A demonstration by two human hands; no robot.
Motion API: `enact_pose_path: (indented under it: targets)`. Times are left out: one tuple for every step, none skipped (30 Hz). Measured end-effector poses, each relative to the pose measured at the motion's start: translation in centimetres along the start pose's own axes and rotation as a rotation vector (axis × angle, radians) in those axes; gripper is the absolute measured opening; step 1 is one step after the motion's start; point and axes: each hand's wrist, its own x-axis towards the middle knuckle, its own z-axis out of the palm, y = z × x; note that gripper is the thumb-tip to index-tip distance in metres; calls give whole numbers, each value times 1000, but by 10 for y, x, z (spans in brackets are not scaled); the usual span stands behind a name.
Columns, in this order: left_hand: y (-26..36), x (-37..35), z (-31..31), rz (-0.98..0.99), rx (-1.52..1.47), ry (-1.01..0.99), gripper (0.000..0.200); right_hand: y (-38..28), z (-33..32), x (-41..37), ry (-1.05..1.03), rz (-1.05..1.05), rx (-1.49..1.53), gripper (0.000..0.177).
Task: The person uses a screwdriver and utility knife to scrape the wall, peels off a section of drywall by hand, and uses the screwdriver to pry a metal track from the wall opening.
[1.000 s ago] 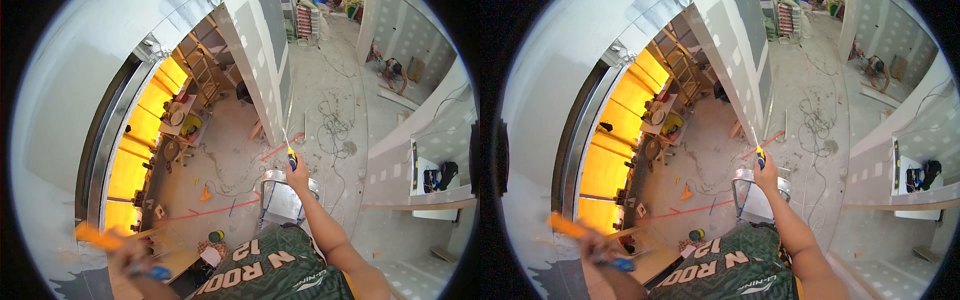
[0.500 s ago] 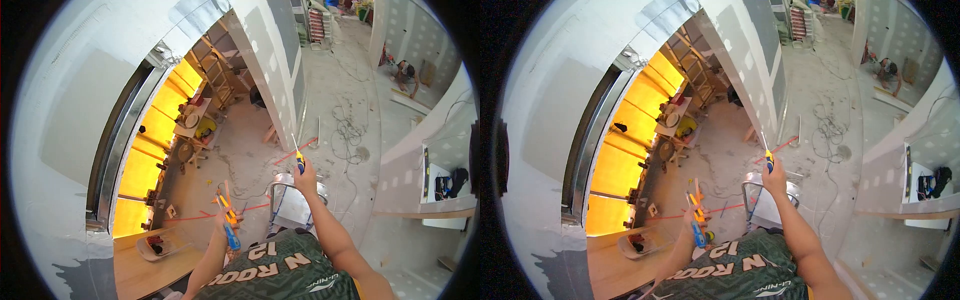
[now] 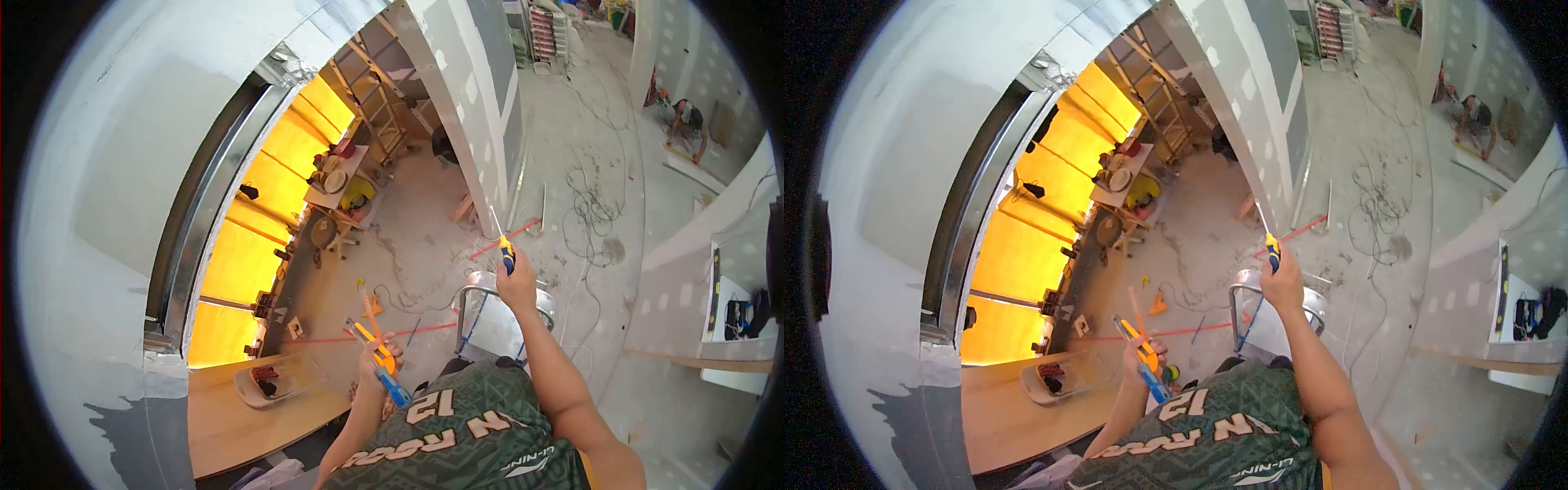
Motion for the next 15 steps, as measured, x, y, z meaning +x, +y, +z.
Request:
enact_pose_path:
  targets:
    - [1, -3, 6, 5, -1, -6, 35, 1, 0, 1, -7, -1, 2, 48]
    - [3, -13, 30, 38, 43, 60, 39, 2, -2, 3, -5, -8, 0, 48]
    - [3, -19, 43, 67, 87, 133, 44, 3, -2, 3, -4, -7, 0, 46]
    - [4, -19, 44, 67, 83, 135, 44, 4, -2, 2, -6, -7, 0, 45]
    - [9, -18, 42, 20, 103, 67, 48, 1, 0, 1, -10, -9, -3, 45]
    - [10, -19, 41, -24, 122, 1, 53, -1, -3, 1, -25, 14, 3, 45]
    - [8, -19, 41, -19, 116, 3, 53, -3, -4, 0, -40, 35, 9, 44]
    - [6, -18, 40, -42, 88, -33, 56, -5, -4, 0, -45, 27, 9, 44]
    - [5, -16, 38, -65, 62, -72, 59, -4, -4, -1, -37, 10, 4, 44]
    - [3, -14, 32, -58, 58, -75, 59, -4, -5, -1, -27, -8, 0, 44]
    - [1, -11, 25, -80, 54, -91, 60, -3, -4, 0, -29, -16, 0, 44]
    - [3, -8, 22, -103, 49, -108, 60, -2, 0, 0, -19, -29, -10, 45]
    - [3, -9, 20, -96, 44, -110, 60, 0, 1, 0, -12, -43, -19, 45]
    - [2, -9, 19, -110, 26, -112, 58, 2, 2, 0, -17, -52, -19, 45]
    - [2, -10, 19, -125, 8, -115, 57, 2, 3, 0, 1, -68, -24, 45]
